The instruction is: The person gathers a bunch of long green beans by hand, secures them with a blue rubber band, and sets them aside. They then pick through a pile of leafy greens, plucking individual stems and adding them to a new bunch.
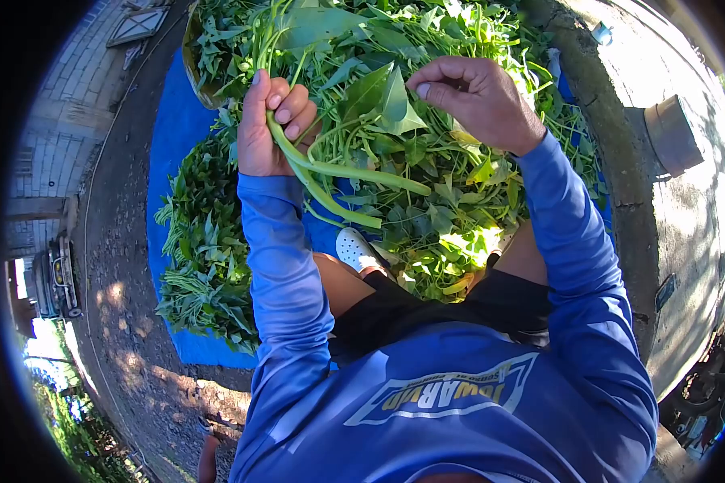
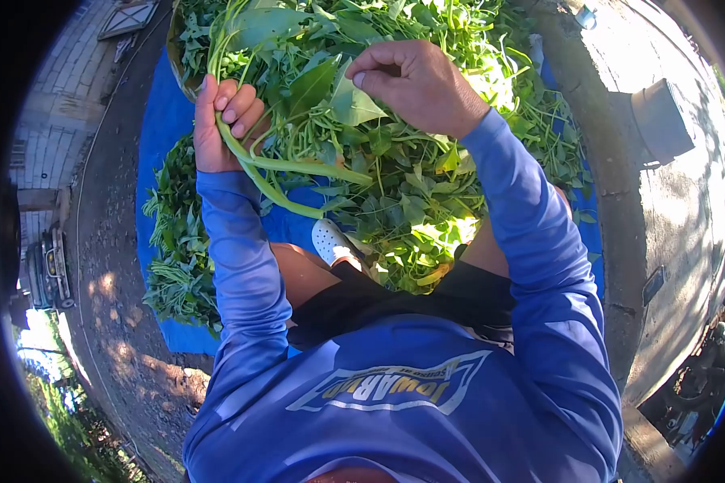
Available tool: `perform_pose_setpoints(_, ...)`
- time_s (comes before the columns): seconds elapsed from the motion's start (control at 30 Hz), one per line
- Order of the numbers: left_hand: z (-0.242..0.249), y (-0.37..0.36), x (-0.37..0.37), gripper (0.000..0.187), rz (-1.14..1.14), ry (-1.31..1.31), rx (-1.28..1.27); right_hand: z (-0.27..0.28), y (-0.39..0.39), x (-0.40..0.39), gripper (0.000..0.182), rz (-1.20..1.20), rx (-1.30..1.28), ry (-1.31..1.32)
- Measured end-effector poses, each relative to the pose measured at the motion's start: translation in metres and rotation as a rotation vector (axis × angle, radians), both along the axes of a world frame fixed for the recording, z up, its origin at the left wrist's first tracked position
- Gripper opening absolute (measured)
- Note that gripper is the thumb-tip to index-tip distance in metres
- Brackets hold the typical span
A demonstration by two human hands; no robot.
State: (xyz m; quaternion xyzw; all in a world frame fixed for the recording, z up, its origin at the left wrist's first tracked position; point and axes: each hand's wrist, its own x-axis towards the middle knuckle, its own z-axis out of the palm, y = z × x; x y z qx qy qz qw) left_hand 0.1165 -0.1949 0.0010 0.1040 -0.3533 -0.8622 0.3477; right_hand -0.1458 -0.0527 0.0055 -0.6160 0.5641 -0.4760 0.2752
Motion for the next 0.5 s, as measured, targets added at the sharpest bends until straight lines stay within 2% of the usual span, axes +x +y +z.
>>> perform_pose_setpoints(0.07, 0.002, -0.005, 0.009, 0.041, 0.019, -0.020, 0.003, -0.008, -0.006, -0.020, 0.019, 0.018, -0.004, -0.062)
perform_pose_setpoints(0.17, 0.003, -0.008, 0.016, 0.040, 0.126, -0.126, -0.071, -0.008, -0.010, -0.085, 0.021, -0.310, 0.141, 0.116)
perform_pose_setpoints(0.23, 0.009, -0.004, 0.021, 0.040, 0.205, -0.202, -0.112, -0.029, -0.025, -0.146, 0.020, -0.604, 0.037, 0.000)
perform_pose_setpoints(0.33, 0.010, -0.004, 0.024, 0.042, 0.261, -0.313, -0.177, -0.060, -0.044, -0.200, 0.023, -0.652, 0.106, -0.016)
perform_pose_setpoints(0.37, 0.009, -0.003, 0.022, 0.041, 0.281, -0.348, -0.165, -0.072, -0.051, -0.199, 0.021, -0.568, 0.176, -0.098)
perform_pose_setpoints(0.4, 0.009, -0.002, 0.018, 0.041, 0.301, -0.382, -0.156, -0.091, -0.060, -0.200, 0.023, -0.549, 0.322, -0.011)
perform_pose_setpoints(0.43, 0.009, -0.001, 0.014, 0.040, 0.322, -0.415, -0.148, -0.110, -0.066, -0.198, 0.024, -0.508, 0.370, 0.315)
perform_pose_setpoints(0.47, 0.008, -0.001, 0.011, 0.040, 0.327, -0.451, -0.157, -0.125, -0.071, -0.193, 0.024, -0.466, 0.405, 0.402)
perform_pose_setpoints(0.5, 0.006, -0.001, 0.007, 0.041, 0.326, -0.482, -0.160, -0.131, -0.074, -0.172, 0.025, -0.556, 0.419, 0.552)
